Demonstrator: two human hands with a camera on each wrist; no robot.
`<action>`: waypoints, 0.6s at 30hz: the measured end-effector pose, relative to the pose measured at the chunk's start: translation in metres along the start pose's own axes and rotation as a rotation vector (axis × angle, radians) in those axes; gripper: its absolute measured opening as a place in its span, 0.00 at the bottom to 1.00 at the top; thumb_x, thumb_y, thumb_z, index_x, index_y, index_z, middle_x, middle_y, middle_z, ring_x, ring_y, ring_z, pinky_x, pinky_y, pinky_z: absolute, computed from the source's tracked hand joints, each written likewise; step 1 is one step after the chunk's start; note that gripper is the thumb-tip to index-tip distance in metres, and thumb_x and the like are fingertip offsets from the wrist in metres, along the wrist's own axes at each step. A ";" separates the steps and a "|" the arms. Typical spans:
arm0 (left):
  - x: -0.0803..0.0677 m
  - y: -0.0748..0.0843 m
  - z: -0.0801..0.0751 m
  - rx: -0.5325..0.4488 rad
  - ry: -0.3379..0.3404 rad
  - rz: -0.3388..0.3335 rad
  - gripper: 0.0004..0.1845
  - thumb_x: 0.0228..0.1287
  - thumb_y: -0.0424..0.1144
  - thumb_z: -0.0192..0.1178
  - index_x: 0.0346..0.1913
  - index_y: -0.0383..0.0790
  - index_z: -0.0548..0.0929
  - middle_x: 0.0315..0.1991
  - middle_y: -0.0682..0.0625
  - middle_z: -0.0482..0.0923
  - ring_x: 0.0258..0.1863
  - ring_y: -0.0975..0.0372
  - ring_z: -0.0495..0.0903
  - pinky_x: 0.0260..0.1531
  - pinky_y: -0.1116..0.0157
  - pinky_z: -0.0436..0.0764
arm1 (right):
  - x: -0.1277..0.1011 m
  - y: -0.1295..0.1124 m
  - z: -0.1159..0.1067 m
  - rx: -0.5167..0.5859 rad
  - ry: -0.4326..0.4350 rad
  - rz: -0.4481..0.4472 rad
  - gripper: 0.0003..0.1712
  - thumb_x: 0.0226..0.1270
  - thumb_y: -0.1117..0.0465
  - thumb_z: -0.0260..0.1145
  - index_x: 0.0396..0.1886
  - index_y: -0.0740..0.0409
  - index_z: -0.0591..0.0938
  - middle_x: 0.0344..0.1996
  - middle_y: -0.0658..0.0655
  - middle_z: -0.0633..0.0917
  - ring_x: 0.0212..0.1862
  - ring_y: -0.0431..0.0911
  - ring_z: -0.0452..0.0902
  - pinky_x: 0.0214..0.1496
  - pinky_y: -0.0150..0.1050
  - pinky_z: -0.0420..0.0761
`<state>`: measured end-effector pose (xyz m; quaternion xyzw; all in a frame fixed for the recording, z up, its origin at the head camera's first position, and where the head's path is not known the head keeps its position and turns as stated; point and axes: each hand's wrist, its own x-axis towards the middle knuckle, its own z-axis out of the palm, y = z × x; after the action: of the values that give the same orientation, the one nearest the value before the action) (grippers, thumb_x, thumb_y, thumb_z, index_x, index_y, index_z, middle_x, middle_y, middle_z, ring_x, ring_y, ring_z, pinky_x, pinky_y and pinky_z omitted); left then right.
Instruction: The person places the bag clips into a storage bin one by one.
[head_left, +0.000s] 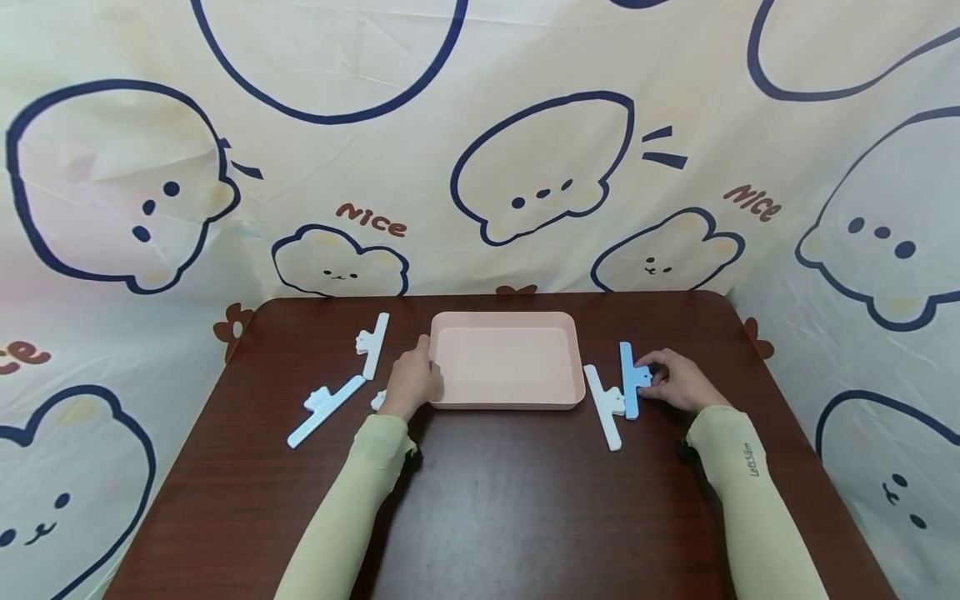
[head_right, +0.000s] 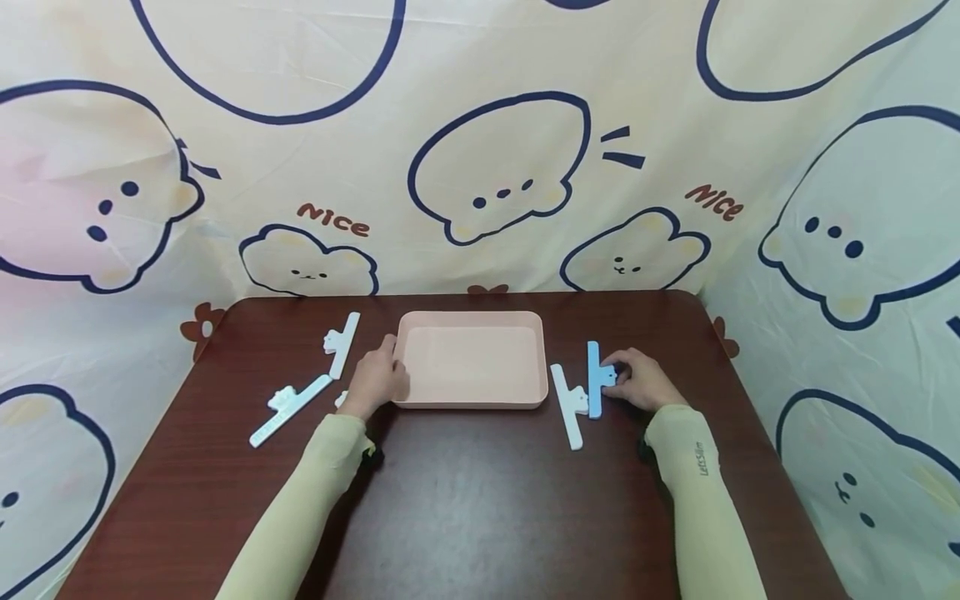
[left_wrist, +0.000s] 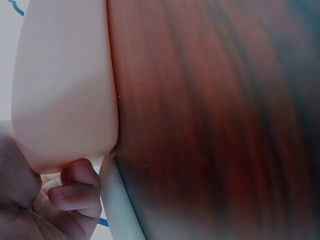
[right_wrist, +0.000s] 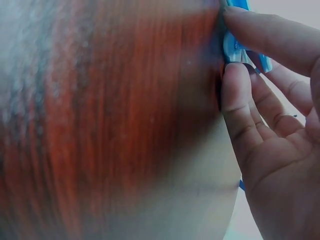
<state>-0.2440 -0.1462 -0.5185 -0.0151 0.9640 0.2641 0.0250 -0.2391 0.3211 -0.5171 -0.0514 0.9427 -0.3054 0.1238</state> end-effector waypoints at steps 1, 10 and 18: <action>0.000 0.000 0.000 0.001 0.001 0.000 0.30 0.72 0.34 0.49 0.75 0.32 0.63 0.43 0.33 0.84 0.36 0.47 0.83 0.43 0.49 0.84 | 0.001 0.001 0.000 -0.001 -0.001 -0.003 0.24 0.64 0.62 0.76 0.59 0.57 0.82 0.44 0.60 0.78 0.39 0.50 0.75 0.45 0.44 0.78; 0.000 0.002 0.000 0.013 0.013 0.001 0.32 0.73 0.34 0.52 0.77 0.29 0.61 0.45 0.32 0.84 0.40 0.46 0.85 0.49 0.47 0.85 | 0.000 -0.001 -0.002 -0.013 0.016 -0.029 0.25 0.64 0.63 0.76 0.60 0.57 0.82 0.43 0.60 0.79 0.39 0.50 0.75 0.43 0.43 0.78; 0.000 0.002 0.003 0.046 0.013 0.003 0.33 0.73 0.35 0.52 0.77 0.29 0.60 0.48 0.32 0.85 0.41 0.46 0.85 0.48 0.47 0.86 | -0.002 -0.009 -0.010 -0.017 0.048 -0.056 0.26 0.64 0.63 0.76 0.61 0.58 0.81 0.43 0.61 0.79 0.39 0.51 0.76 0.43 0.43 0.80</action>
<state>-0.2435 -0.1434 -0.5199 -0.0146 0.9700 0.2420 0.0186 -0.2393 0.3197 -0.5037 -0.0715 0.9461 -0.3021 0.0923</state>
